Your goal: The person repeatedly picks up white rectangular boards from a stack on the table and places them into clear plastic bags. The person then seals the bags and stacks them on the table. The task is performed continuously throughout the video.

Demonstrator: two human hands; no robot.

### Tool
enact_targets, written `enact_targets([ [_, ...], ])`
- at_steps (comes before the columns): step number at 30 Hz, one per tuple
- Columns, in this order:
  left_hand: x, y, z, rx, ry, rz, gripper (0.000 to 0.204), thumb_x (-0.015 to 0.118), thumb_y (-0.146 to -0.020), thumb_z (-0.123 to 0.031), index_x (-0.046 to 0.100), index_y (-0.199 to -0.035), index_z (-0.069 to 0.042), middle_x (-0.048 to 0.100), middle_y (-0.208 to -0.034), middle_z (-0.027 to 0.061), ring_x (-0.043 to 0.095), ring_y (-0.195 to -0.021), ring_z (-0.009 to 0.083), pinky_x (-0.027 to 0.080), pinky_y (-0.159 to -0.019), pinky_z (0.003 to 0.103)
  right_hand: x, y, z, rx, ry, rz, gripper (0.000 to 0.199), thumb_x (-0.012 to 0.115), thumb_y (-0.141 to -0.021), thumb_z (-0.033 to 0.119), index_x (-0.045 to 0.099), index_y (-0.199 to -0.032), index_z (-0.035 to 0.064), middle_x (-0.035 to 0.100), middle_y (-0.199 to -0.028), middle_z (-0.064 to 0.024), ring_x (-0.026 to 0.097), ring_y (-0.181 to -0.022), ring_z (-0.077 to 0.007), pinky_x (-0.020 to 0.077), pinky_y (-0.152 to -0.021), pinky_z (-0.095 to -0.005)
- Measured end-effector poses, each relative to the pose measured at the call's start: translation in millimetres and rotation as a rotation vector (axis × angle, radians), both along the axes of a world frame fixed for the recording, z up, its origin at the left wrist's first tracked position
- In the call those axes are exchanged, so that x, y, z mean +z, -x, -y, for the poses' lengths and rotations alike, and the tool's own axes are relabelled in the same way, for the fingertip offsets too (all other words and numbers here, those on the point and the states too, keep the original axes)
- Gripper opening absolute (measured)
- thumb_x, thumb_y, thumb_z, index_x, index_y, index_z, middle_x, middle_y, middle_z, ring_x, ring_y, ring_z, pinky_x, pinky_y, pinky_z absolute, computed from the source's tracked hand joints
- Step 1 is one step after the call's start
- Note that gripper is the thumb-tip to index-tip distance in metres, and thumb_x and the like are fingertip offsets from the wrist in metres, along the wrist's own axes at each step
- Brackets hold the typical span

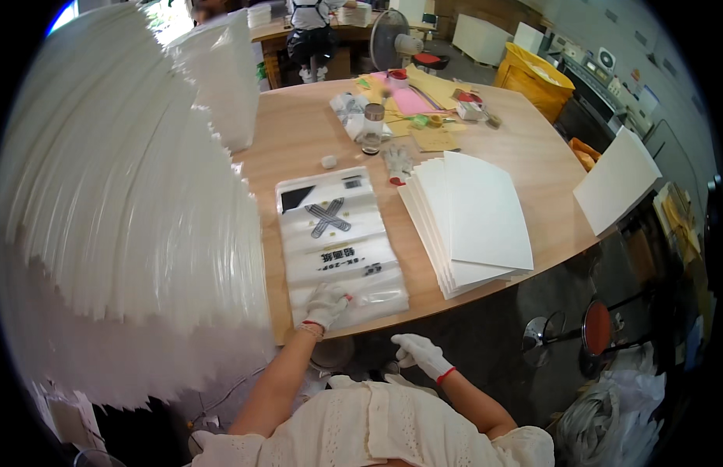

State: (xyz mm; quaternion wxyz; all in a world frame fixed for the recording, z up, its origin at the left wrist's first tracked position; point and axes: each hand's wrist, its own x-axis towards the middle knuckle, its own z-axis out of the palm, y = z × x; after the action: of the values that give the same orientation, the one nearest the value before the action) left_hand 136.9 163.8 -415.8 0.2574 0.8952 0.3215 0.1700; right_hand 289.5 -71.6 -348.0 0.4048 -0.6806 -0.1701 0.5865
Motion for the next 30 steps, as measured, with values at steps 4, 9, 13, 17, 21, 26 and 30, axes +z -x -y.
enact_targets([
  [4, 33, -15, -1, 0.07, 0.441, -0.042, 0.022, 0.055, -0.079, -0.026, 0.063, -0.085, -0.007, 0.062, -0.081, 0.014, 0.059, -0.078, 0.0313, 0.048, -0.07, 0.04, -60, 8, -46, 0.053, -0.233, -0.15, 0.039, 0.057, -0.086, 0.037, 0.06, -0.105, 0.0032, 0.06, -0.079, -0.0032, 0.057, -0.075, -0.0115, 0.0468, -0.063, -0.0257],
  [9, 10, -15, -20, 0.088, -0.322, -0.105, 0.02, 0.052, -0.083, -0.024, 0.059, -0.087, -0.006, 0.061, -0.07, 0.0122, 0.059, -0.063, 0.0283, 0.048, -0.062, 0.038, -6, 15, -150, -0.131, -0.291, 0.082, 0.033, 0.06, -0.082, 0.032, 0.061, -0.099, 0.0033, 0.059, -0.091, -0.0075, 0.055, -0.075, -0.0168, 0.0471, -0.068, -0.0305],
  [13, 38, -16, -68, 0.384, 0.801, 0.731, 0.013, 0.05, -0.086, -0.016, 0.056, -0.09, -0.005, 0.06, -0.069, 0.0042, 0.057, -0.064, 0.0136, 0.045, -0.054, 0.028, -8, -17, -130, 0.208, -0.242, 1.13, 0.038, 0.067, -0.075, 0.026, 0.058, -0.104, 0.0028, 0.058, -0.1, -0.013, 0.05, -0.104, -0.0274, 0.0434, -0.085, -0.039],
  [17, 34, -44, -81, 0.293, 0.799, 0.503, 0.024, 0.053, -0.084, -0.007, 0.049, -0.108, -0.003, 0.064, -0.077, 0.0033, 0.048, -0.055, 0.007, 0.04, -0.048, 0.022, 9, 3, -140, 0.018, -1.048, 1.304, 0.044, 0.067, -0.074, 0.016, 0.051, -0.113, 0.0051, 0.056, -0.106, -0.0143, 0.049, -0.107, -0.0327, 0.0397, -0.09, -0.0429],
  [21, 132, -61, -51, 0.115, 0.789, 0.521, 0.029, 0.054, -0.083, -0.005, 0.048, -0.11, -0.002, 0.066, -0.082, 0.0059, 0.047, -0.053, 0.0062, 0.039, -0.047, 0.022, -27, -2, -201, 0.263, -0.278, 0.822, 0.036, 0.062, -0.078, 0.012, 0.053, -0.112, 0.0041, 0.057, -0.106, -0.0147, 0.054, -0.099, -0.0318, 0.0432, -0.085, -0.0355],
  [26, 157, -41, -47, 0.097, 0.099, 0.334, 0.035, 0.059, -0.079, -0.006, 0.05, -0.112, 0.0, 0.062, -0.089, 0.0088, 0.055, -0.071, 0.0152, 0.046, -0.065, 0.028, 6, -5, -153, 0.363, -0.648, 0.923, 0.023, 0.058, -0.082, 0.016, 0.059, -0.101, 0.0023, 0.062, -0.092, -0.014, 0.059, -0.088, -0.0272, 0.047, -0.077, -0.0315],
  [30, 167, -33, -18, 0.232, -0.129, 0.394, 0.042, 0.062, -0.076, -0.004, 0.048, -0.115, 0.003, 0.057, -0.096, 0.0112, 0.055, -0.09, 0.0245, 0.045, -0.081, 0.034, 46, -119, -87, 0.244, -0.622, 1.138, 0.049, 0.056, -0.084, 0.031, 0.047, -0.122, 0.0012, 0.057, -0.103, -0.0196, 0.056, -0.095, -0.031, 0.0447, -0.086, -0.0386],
])
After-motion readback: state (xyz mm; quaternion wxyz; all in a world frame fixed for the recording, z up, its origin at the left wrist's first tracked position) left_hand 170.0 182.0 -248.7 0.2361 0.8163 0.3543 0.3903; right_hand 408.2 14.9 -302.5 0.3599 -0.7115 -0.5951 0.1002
